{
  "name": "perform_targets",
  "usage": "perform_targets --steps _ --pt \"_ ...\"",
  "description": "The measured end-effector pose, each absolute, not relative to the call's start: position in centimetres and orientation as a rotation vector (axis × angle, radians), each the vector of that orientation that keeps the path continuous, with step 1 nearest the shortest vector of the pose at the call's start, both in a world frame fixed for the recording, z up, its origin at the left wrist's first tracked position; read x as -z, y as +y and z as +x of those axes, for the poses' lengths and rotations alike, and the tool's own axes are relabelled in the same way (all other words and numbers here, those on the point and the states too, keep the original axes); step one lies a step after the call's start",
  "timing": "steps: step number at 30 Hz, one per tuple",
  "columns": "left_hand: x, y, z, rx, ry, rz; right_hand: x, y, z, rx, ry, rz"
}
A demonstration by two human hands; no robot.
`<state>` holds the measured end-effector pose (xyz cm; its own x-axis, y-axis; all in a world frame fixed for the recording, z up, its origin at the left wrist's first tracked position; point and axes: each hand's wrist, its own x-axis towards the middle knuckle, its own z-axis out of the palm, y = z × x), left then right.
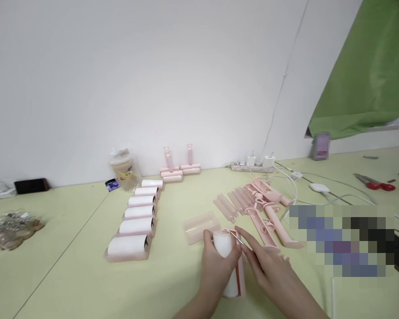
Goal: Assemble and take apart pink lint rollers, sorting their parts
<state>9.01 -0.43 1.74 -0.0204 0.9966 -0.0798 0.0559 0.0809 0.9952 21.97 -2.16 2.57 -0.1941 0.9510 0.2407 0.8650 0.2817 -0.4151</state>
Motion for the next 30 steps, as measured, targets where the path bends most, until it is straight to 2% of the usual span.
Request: perform_targets --steps 5,13,17,24,30 --pt "-2.1 -0.8 9.2 -1.182 1.268 1.160 -2.5 -2.1 21.8 -0.182 -2.105 -1.566" --pt "-2.1 -1.4 8.4 -1.108 1.218 1.095 -3.3 -2.4 21.2 -0.475 -2.104 -1.545" --pt "-2.0 -1.6 8.5 -1.066 1.165 0.995 -3.2 -2.5 21.0 -0.453 -2.100 -1.543" --pt "-2.0 -1.8 9.0 -1.084 1.152 0.938 -2.2 -2.5 20.3 -0.366 -2.116 -1.659" --pt "-3.3 -1.8 9.2 -1.103 1.245 1.035 -2.5 -2.3 20.6 -0.472 -2.123 -1.867"
